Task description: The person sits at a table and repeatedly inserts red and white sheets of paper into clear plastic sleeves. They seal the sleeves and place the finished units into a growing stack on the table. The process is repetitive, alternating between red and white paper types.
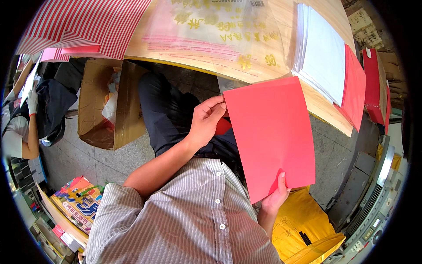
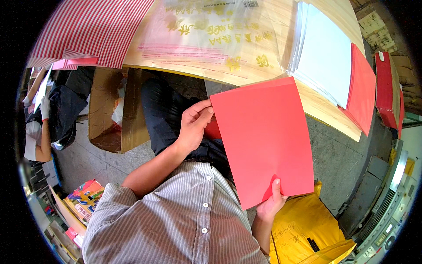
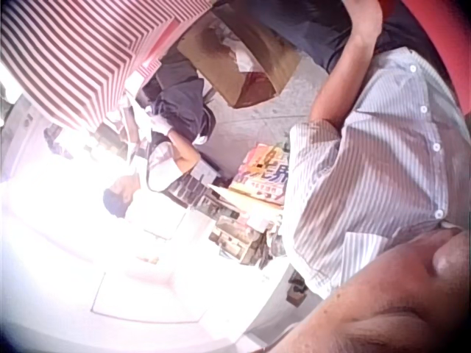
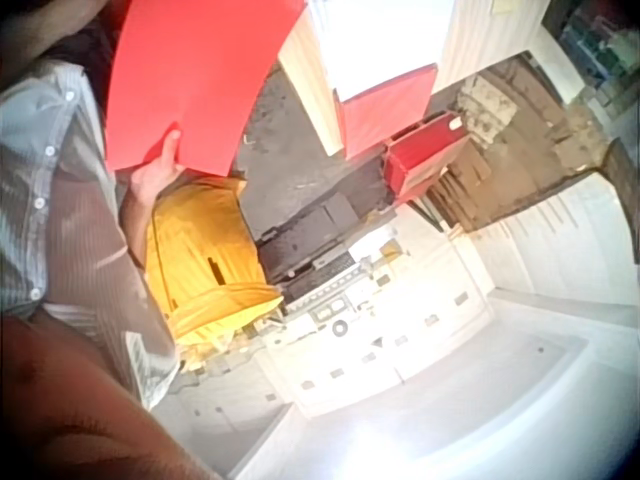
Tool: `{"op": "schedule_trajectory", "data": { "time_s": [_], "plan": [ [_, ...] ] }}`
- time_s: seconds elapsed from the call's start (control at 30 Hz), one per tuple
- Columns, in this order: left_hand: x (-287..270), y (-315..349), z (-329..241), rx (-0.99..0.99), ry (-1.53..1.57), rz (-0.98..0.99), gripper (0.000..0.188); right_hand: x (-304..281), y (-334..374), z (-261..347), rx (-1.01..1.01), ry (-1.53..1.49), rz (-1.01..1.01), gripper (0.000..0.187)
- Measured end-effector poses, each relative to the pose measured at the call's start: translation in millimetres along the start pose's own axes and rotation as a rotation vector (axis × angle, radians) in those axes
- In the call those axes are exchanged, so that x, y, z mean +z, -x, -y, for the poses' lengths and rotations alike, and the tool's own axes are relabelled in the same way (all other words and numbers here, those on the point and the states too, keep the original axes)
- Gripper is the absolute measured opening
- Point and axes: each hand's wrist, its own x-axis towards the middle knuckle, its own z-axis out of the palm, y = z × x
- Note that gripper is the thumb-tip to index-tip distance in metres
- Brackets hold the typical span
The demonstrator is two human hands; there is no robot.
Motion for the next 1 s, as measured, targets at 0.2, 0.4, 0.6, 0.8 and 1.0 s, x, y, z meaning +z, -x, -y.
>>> {"op": "schedule_trajectory", "data": {
  "time_s": [0.2, 0.4, 0.6, 0.8, 1.0],
  "plan": [
    [5.8, 0.9, -2.6, 0.05, -0.168, -0.038, 0.038, -2.7, -0.2, 2.9, -0.068, 0.067, -0.03, 0.039],
    [4.0, 5.5, -0.9, 0.135, -0.39, -0.022, 0.047, -5.4, -0.2, 5.7, -0.046, 0.072, -0.045, 0.04],
    [0.9, 5.6, 2.7, 0.203, -0.48, -0.011, 0.048, -5.2, -0.6, 5.9, -0.041, 0.068, -0.05, 0.042],
    [3.0, 5.9, -1.3, 0.174, -0.506, -0.046, 0.044, -4.0, -0.8, 5.9, -0.08, 0.091, -0.043, 0.037],
    [4.9, 1.5, -0.1, 0.201, -0.477, -0.092, 0.033, -2.3, -1.0, 8.7, -0.093, 0.062, -0.037, 0.037]
  ]
}}
